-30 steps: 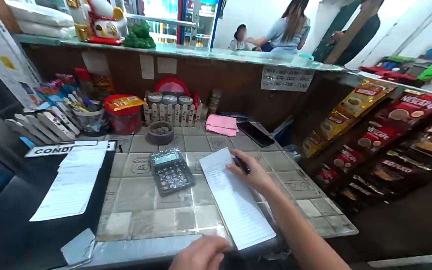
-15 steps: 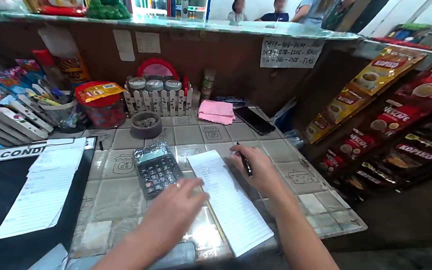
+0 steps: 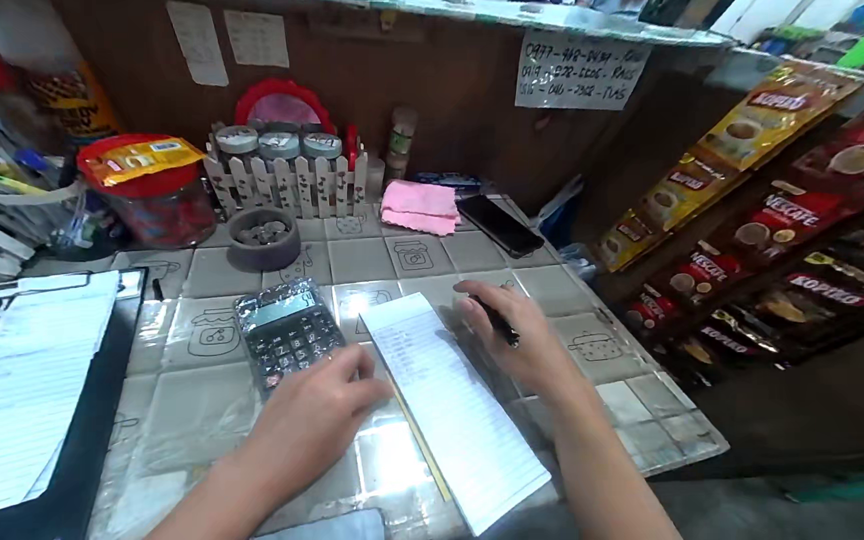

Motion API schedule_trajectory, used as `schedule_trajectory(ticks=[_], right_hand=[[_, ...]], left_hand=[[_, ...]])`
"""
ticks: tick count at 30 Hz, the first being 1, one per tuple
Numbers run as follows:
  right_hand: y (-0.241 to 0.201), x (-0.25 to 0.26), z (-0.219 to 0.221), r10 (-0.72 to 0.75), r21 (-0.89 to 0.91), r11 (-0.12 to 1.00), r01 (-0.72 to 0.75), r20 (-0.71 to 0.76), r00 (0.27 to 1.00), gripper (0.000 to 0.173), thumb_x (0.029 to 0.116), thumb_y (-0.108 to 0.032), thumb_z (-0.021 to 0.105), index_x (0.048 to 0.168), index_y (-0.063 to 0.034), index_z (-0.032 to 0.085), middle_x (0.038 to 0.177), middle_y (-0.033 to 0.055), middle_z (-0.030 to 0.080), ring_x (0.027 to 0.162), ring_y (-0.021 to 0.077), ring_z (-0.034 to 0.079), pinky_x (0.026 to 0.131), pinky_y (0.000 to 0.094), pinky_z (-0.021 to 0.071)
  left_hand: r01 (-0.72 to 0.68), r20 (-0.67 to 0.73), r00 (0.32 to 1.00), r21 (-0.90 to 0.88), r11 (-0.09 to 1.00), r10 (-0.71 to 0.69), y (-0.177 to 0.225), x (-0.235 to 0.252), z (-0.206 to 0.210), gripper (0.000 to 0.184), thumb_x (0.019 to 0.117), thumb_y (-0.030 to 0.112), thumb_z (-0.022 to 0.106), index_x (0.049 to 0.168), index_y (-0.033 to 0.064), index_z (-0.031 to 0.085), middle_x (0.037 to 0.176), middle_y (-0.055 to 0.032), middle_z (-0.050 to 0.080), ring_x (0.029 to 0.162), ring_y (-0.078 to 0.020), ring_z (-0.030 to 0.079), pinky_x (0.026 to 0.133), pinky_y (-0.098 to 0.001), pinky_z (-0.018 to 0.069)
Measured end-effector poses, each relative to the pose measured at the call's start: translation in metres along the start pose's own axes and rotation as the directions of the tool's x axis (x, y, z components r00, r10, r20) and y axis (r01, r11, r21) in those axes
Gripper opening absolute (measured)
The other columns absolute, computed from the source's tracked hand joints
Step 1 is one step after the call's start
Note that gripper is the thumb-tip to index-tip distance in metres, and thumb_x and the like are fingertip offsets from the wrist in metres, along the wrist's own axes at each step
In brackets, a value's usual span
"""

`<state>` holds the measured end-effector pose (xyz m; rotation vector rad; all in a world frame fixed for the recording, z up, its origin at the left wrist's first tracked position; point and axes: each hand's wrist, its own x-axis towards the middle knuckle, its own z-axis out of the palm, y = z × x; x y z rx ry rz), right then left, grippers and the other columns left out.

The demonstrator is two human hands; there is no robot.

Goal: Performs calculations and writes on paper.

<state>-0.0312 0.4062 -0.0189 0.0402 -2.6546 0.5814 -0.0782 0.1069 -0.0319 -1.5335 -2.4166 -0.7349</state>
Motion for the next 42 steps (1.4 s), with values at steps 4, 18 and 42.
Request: schedule_trajectory(ticks=[4,18,42], right_hand=[[0.000,-0.001,0.000,-0.007,-0.017,1.000,0.007,0.006,1.000,0.040,0.1080,-0.042,0.046,0.127,-0.0136,0.068,0.097,0.0054,0.070,0.095,0.0260,0.065,0.084,0.0522,0.0488],[-0.004,-0.004,-0.001,-0.016,-0.013,1.000,0.017,0.060,0.998,0.040,0.1080,-0.044,0.045,0.123,-0.0148,0.070,0.101,0.0043,0.070,0.097,0.0249,0.064,0.084,0.0530,0.0474],[0.001,-0.002,-0.003,0.029,-0.016,0.999,-0.029,0.027,0.999,0.043,0.1061,-0.052,0.044,0.115,-0.0218,0.073,0.092,-0.0005,0.069,0.095,0.0201,0.064,0.084,0.0484,0.0486]], left_hand=[[-0.066,0.042,0.997,0.010,0.998,0.066,0.000,-0.001,0.001,0.026,0.0906,0.015,0.065,0.107,0.0302,0.078,0.103,0.0014,0.065,0.081,-0.0128,0.065,0.061,-0.0331,0.0570],[-0.168,0.066,0.984,0.015,0.986,0.167,0.002,-0.001,0.004,0.026,0.0961,0.019,0.059,0.113,0.0280,0.075,0.098,0.0012,0.063,0.075,-0.0114,0.063,0.056,-0.0290,0.0536],[-0.187,0.079,0.980,0.059,0.981,0.182,-0.003,-0.001,0.005,0.025,0.0956,0.019,0.059,0.111,0.0291,0.077,0.100,0.0019,0.064,0.083,-0.0123,0.064,0.063,-0.0289,0.0551]])
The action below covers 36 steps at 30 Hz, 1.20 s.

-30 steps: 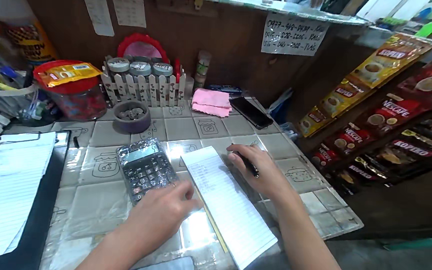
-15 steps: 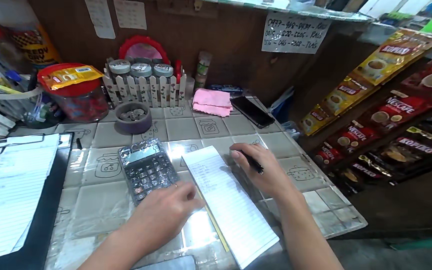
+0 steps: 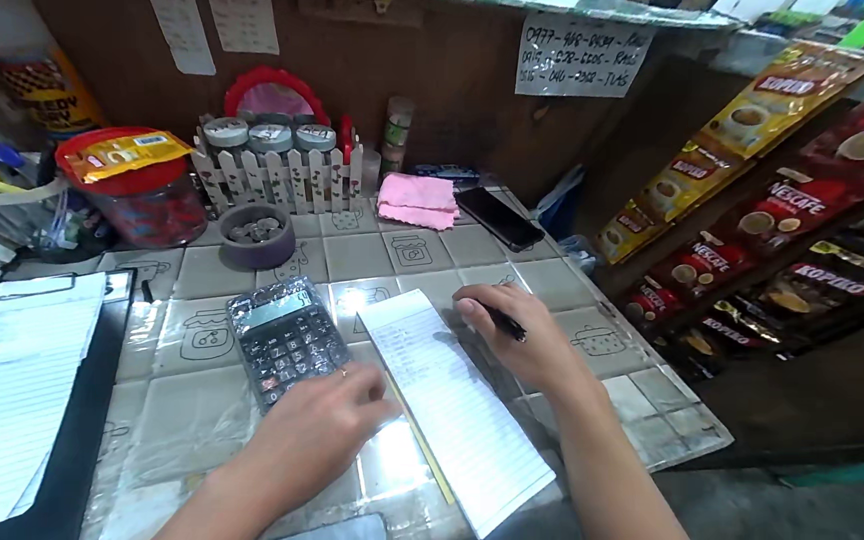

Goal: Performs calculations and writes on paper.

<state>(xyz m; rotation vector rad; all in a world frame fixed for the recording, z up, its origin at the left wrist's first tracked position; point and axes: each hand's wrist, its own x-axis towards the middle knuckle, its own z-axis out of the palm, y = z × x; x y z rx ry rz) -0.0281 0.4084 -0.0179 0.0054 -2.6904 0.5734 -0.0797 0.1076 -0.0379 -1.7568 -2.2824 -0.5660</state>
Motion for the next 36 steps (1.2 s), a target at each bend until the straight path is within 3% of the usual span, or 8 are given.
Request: schedule_trajectory(ticks=[8,16,22,25,27,29,32,36], right_hand=[[-0.005,0.000,-0.002,0.018,-0.003,1.000,-0.018,-0.024,1.000,0.046,0.1075,-0.048,0.044,0.133,-0.0162,0.065,0.098,0.0055,0.070,0.091,0.0244,0.065,0.080,0.0496,0.0507],[-0.007,-0.002,-0.003,-0.016,-0.031,0.999,0.015,-0.045,0.999,0.039,0.1083,-0.036,0.047,0.131,-0.0090,0.064,0.105,0.0097,0.070,0.097,0.0268,0.065,0.083,0.0472,0.0525],[-0.007,-0.002,-0.003,0.014,0.020,1.000,-0.013,-0.054,0.998,0.047,0.1078,-0.033,0.046,0.150,-0.0135,0.049,0.114,0.0094,0.072,0.094,0.0241,0.070,0.081,0.0498,0.0567],[-0.005,0.005,0.006,-0.040,0.221,0.974,0.055,-0.073,0.997,0.039,0.1022,-0.027,0.048,0.134,-0.0088,0.062,0.115,0.0070,0.072,0.103,0.0174,0.069,0.089,0.0411,0.0561],[-0.010,0.013,0.011,-0.007,0.467,0.884,0.037,-0.066,0.998,0.025,0.1022,-0.029,0.053,0.107,-0.0107,0.070,0.091,-0.0023,0.068,0.082,0.0051,0.063,0.074,0.0257,0.0537],[-0.022,0.025,0.014,0.077,0.661,0.745,-0.087,0.045,0.996,0.033,0.1057,-0.030,0.049,0.083,-0.0132,0.066,0.070,-0.0074,0.058,0.060,0.0004,0.050,0.056,0.0182,0.0407],[-0.029,0.044,0.016,0.150,0.665,0.698,-0.267,0.229,0.962,0.036,0.1083,-0.030,0.045,0.086,-0.0111,0.066,0.072,-0.0049,0.058,0.058,0.0032,0.049,0.053,0.0196,0.0406],[-0.021,0.050,0.039,0.101,0.731,0.666,-0.151,0.112,0.989,0.026,0.1008,-0.023,0.063,0.078,-0.0102,0.060,0.063,-0.0038,0.056,0.053,0.0040,0.052,0.050,0.0198,0.0435]], left_hand=[[-0.029,-0.021,0.999,-0.007,1.000,0.029,-0.001,-0.001,0.000,0.024,0.0984,0.022,0.055,0.111,0.0273,0.075,0.101,0.0039,0.065,0.090,-0.0116,0.064,0.071,-0.0285,0.0559],[-0.028,0.037,0.999,-0.048,0.998,0.030,0.000,-0.003,0.004,0.029,0.1029,0.023,0.051,0.125,0.0266,0.070,0.103,0.0031,0.069,0.092,-0.0121,0.068,0.076,-0.0312,0.0585],[-0.032,0.081,0.996,-0.048,0.998,0.036,0.000,-0.002,0.003,0.030,0.1035,0.024,0.051,0.125,0.0270,0.070,0.103,0.0017,0.069,0.091,-0.0137,0.068,0.076,-0.0321,0.0579],[-0.032,0.056,0.998,-0.046,0.998,0.035,0.003,-0.001,0.005,0.027,0.1035,0.023,0.051,0.122,0.0251,0.071,0.103,0.0002,0.069,0.088,-0.0155,0.068,0.073,-0.0337,0.0575],[-0.029,0.019,0.999,-0.067,0.997,0.030,0.006,0.001,0.007,0.025,0.1043,0.022,0.050,0.121,0.0225,0.068,0.107,-0.0017,0.068,0.087,-0.0171,0.068,0.070,-0.0352,0.0578],[-0.032,0.002,0.999,-0.077,0.997,0.032,0.008,0.002,0.009,0.029,0.1045,0.021,0.049,0.128,0.0221,0.066,0.120,-0.0029,0.068,0.090,-0.0179,0.070,0.070,-0.0354,0.0587],[-0.054,0.026,0.998,-0.032,0.998,0.055,0.011,-0.001,0.013,0.030,0.1053,0.021,0.048,0.130,0.0213,0.066,0.135,-0.0022,0.066,0.100,-0.0206,0.072,0.078,-0.0379,0.0602],[-0.076,0.041,0.996,-0.003,0.997,0.076,0.012,-0.004,0.016,0.027,0.1056,0.021,0.049,0.124,0.0200,0.069,0.132,-0.0020,0.068,0.094,-0.0220,0.073,0.074,-0.0391,0.0603]])
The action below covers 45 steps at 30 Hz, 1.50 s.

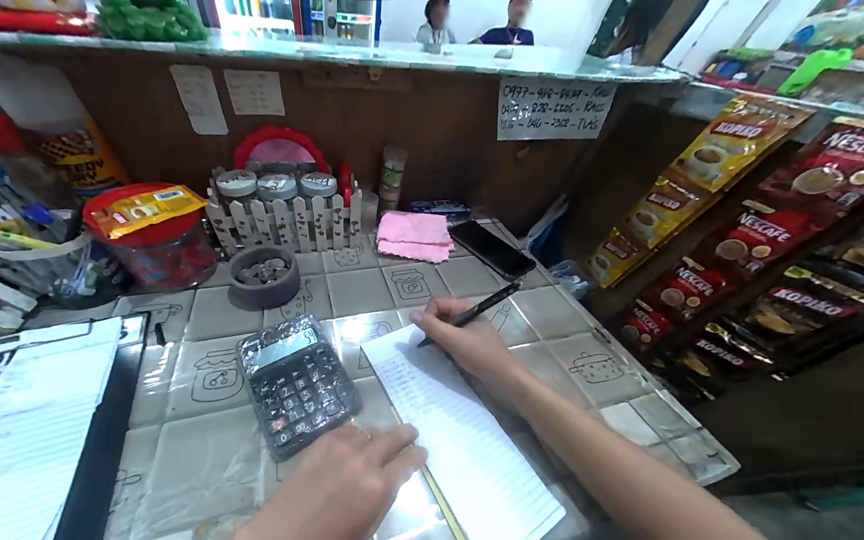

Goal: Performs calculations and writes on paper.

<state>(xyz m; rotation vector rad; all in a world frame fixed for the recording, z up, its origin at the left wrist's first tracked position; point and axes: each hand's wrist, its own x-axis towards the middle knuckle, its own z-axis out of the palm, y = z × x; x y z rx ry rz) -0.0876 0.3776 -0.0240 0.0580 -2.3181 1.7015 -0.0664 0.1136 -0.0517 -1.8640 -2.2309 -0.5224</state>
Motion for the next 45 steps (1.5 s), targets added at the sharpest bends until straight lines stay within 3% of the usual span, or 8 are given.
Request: schedule_trajectory(ticks=[7,16,22,30,45], right_hand=[[0.015,-0.002,0.003,0.024,-0.059,0.998,-0.028,-0.066,0.998,0.025,0.0959,-0.019,0.065,0.072,-0.0138,0.057,0.058,-0.0045,0.054,0.048,0.0047,0.051,0.046,0.0210,0.0418],[0.017,-0.005,0.007,-0.095,-0.140,0.986,0.092,-0.014,0.995,0.020,0.0966,-0.019,0.065,0.077,-0.0122,0.064,0.061,-0.0043,0.057,0.053,0.0035,0.053,0.048,0.0193,0.0423],[0.009,-0.014,0.010,-0.121,-0.197,0.973,0.119,0.002,0.993,0.021,0.0979,-0.017,0.065,0.077,-0.0112,0.063,0.058,-0.0005,0.053,0.046,0.0079,0.046,0.041,0.0211,0.0352],[0.017,-0.004,0.008,-0.142,-0.149,0.979,0.142,0.004,0.990,0.021,0.0951,-0.016,0.065,0.075,-0.0113,0.064,0.059,-0.0052,0.054,0.052,0.0018,0.050,0.047,0.0182,0.0378],[0.015,-0.004,0.006,-0.116,-0.146,0.982,0.116,0.011,0.993,0.021,0.0958,-0.015,0.065,0.076,-0.0107,0.065,0.061,-0.0047,0.055,0.053,0.0022,0.051,0.048,0.0186,0.0385]], left_hand=[[0.018,-0.009,1.000,-0.005,1.000,-0.018,0.004,0.000,-0.001,0.029,0.1040,0.018,0.050,0.127,0.0217,0.068,0.132,-0.0021,0.068,0.084,-0.0219,0.072,0.066,-0.0371,0.0577],[0.026,0.012,1.000,-0.039,0.999,-0.025,0.005,0.001,-0.005,0.029,0.1034,0.016,0.051,0.125,0.0209,0.070,0.132,-0.0026,0.068,0.081,-0.0215,0.071,0.064,-0.0363,0.0557],[0.033,0.016,0.999,-0.049,0.998,-0.032,0.005,0.002,-0.005,0.029,0.1027,0.016,0.053,0.125,0.0212,0.070,0.132,-0.0023,0.068,0.080,-0.0208,0.071,0.063,-0.0356,0.0548],[0.038,0.016,0.999,-0.049,0.998,-0.038,0.005,0.002,-0.006,0.029,0.1021,0.016,0.053,0.125,0.0219,0.070,0.132,-0.0016,0.068,0.077,-0.0201,0.070,0.062,-0.0350,0.0544],[0.048,0.018,0.999,-0.056,0.997,-0.047,0.005,0.002,-0.007,0.029,0.1036,0.018,0.052,0.126,0.0223,0.070,0.131,-0.0021,0.069,0.081,-0.0202,0.071,0.065,-0.0353,0.0556]])
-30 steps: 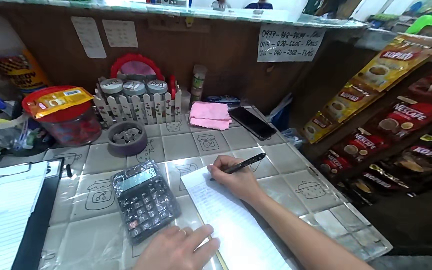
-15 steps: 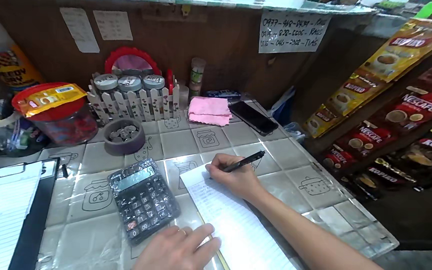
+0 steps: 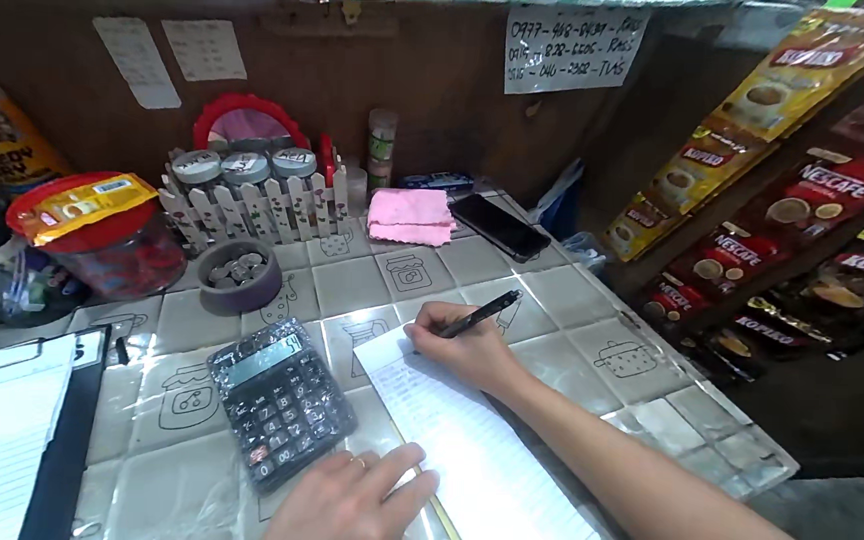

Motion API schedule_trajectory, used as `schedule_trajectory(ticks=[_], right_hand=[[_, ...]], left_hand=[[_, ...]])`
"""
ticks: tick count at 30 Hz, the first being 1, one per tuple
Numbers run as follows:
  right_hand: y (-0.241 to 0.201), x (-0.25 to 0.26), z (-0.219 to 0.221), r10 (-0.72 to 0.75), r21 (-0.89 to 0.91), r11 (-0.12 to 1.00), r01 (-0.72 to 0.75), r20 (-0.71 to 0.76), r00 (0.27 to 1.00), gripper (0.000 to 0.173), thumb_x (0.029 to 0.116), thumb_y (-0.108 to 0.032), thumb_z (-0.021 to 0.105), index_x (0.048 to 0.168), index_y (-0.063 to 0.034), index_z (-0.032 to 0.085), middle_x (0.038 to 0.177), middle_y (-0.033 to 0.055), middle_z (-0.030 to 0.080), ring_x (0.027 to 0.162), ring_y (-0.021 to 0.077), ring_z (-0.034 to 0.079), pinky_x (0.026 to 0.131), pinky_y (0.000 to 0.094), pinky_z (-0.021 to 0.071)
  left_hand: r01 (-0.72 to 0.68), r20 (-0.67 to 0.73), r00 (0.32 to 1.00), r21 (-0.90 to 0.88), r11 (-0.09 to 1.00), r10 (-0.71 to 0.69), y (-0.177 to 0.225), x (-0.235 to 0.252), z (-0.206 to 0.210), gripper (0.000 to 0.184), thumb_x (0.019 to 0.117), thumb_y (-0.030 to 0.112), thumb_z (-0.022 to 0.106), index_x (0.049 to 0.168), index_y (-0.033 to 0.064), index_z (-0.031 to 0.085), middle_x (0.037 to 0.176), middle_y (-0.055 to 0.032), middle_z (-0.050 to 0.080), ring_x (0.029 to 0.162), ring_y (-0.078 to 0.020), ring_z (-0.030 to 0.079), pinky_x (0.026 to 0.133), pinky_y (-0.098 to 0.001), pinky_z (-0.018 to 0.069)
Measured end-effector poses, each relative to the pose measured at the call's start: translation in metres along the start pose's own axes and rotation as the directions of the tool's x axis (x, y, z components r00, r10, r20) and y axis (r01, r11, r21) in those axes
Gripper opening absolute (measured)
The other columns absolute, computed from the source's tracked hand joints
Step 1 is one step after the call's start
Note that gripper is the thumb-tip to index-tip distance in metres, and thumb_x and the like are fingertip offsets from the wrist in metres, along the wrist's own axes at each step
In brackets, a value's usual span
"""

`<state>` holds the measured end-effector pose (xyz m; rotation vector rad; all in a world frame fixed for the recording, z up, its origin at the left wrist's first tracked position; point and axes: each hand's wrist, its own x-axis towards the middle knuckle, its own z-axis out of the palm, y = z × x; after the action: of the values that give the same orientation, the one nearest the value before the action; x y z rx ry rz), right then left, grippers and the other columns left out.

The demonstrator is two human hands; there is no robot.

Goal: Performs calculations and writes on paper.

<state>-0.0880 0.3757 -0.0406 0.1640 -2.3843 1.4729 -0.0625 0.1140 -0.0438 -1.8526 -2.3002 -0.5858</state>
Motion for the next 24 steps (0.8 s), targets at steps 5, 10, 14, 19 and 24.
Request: schedule_trajectory(ticks=[5,10,14,19,24], right_hand=[[0.0012,0.0008,-0.0012,0.005,-0.007,1.000,-0.005,-0.005,1.000,0.022,0.0963,-0.015,0.065,0.075,-0.0102,0.064,0.060,-0.0041,0.055,0.053,0.0027,0.050,0.048,0.0193,0.0385],[0.0012,0.0011,-0.0011,0.000,0.007,1.000,0.000,-0.003,1.000,0.023,0.0953,-0.015,0.065,0.073,-0.0100,0.064,0.059,-0.0038,0.056,0.052,0.0029,0.051,0.047,0.0193,0.0392],[0.0008,0.0011,-0.0013,0.015,0.014,1.000,-0.015,-0.003,1.000,0.023,0.0946,-0.016,0.066,0.073,-0.0106,0.064,0.058,-0.0039,0.055,0.052,0.0032,0.051,0.047,0.0200,0.0384],[0.0045,0.0015,-0.0010,0.015,0.006,1.000,-0.015,-0.052,0.999,0.024,0.0956,-0.018,0.064,0.073,-0.0123,0.062,0.059,-0.0050,0.054,0.051,0.0033,0.051,0.047,0.0201,0.0396],[0.0037,0.0008,0.0000,-0.018,-0.011,1.000,0.017,-0.042,0.999,0.023,0.0951,-0.015,0.065,0.072,-0.0114,0.061,0.059,-0.0046,0.053,0.052,0.0029,0.049,0.047,0.0196,0.0365]], left_hand=[[0.001,0.010,1.000,-0.011,1.000,0.000,-0.0004,0.0001,-0.0006,0.029,0.1035,0.018,0.052,0.126,0.0229,0.070,0.131,-0.0020,0.069,0.083,-0.0196,0.071,0.066,-0.0349,0.0554],[0.010,0.015,1.000,-0.028,1.000,-0.009,-0.0011,-0.0005,-0.0010,0.029,0.1040,0.018,0.052,0.127,0.0232,0.070,0.132,-0.0019,0.068,0.084,-0.0190,0.071,0.067,-0.0346,0.0557],[0.003,0.015,1.000,-0.026,1.000,-0.003,-0.0019,-0.0007,-0.0012,0.029,0.1039,0.019,0.052,0.127,0.0227,0.070,0.132,-0.0025,0.068,0.084,-0.0191,0.071,0.067,-0.0343,0.0557],[0.011,0.017,1.000,-0.026,1.000,-0.011,-0.0007,-0.0013,-0.0012,0.030,0.1040,0.019,0.052,0.127,0.0232,0.070,0.132,-0.0022,0.068,0.085,-0.0193,0.071,0.068,-0.0346,0.0560],[0.012,0.018,1.000,-0.023,1.000,-0.011,-0.0009,-0.0012,-0.0011,0.030,0.1038,0.018,0.052,0.128,0.0236,0.069,0.133,-0.0015,0.068,0.083,-0.0187,0.071,0.066,-0.0343,0.0553]])
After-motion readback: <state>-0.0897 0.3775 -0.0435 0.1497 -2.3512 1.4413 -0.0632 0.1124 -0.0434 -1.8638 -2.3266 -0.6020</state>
